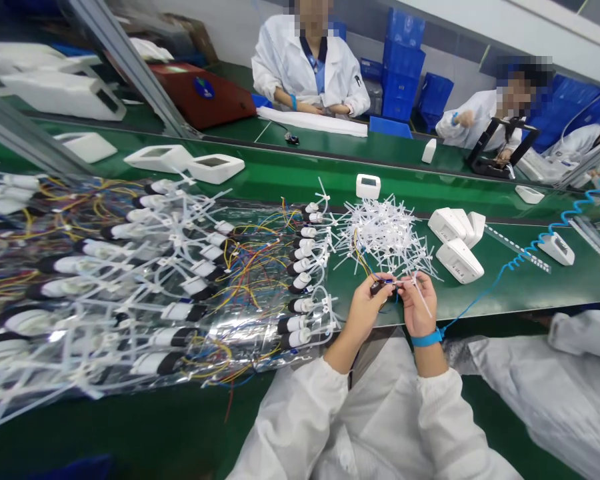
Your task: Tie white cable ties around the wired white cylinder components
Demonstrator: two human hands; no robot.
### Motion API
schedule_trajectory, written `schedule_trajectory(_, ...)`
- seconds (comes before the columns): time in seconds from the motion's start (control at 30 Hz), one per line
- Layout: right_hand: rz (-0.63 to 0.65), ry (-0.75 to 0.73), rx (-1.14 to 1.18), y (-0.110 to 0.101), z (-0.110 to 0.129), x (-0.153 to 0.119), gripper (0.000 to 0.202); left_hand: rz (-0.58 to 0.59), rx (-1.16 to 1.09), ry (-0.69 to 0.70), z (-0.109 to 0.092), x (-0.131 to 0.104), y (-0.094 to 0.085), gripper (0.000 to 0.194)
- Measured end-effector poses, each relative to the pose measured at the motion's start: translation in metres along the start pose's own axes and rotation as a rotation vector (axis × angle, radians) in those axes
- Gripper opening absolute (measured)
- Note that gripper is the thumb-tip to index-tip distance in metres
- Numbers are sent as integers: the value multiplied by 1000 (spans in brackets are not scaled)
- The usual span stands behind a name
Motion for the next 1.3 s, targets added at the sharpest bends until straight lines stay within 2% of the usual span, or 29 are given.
schedule_trajectory(0.37,-10,-10,-23,3,1,0,47,-16,-114,16,6,2,0,36)
schedule_trajectory(0.67,-12,-22,-75,4,1,-2,47,6,-87,15,11,2,-3,38)
schedule_trajectory(0.87,59,-31,-57,6,3,-3,40,33,-18,43,7,2,-3,34)
schedule_trajectory(1.03,79,-46,-99,5,3,-2,41,38,-61,71,8,3,-1,32)
schedule_trajectory(1.3,68,-52,-145,4,1,0,41,-43,-130,121,13,4,-5,37)
Point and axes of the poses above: each hand's wrist, its own x-axis towards the middle knuckle, its own y-axis out of the palm, z = x × y, the point moved 1 cm from there along x, towards the middle knuckle, and after that the axes turned 10 degrees about y, right-handed, at the moved point
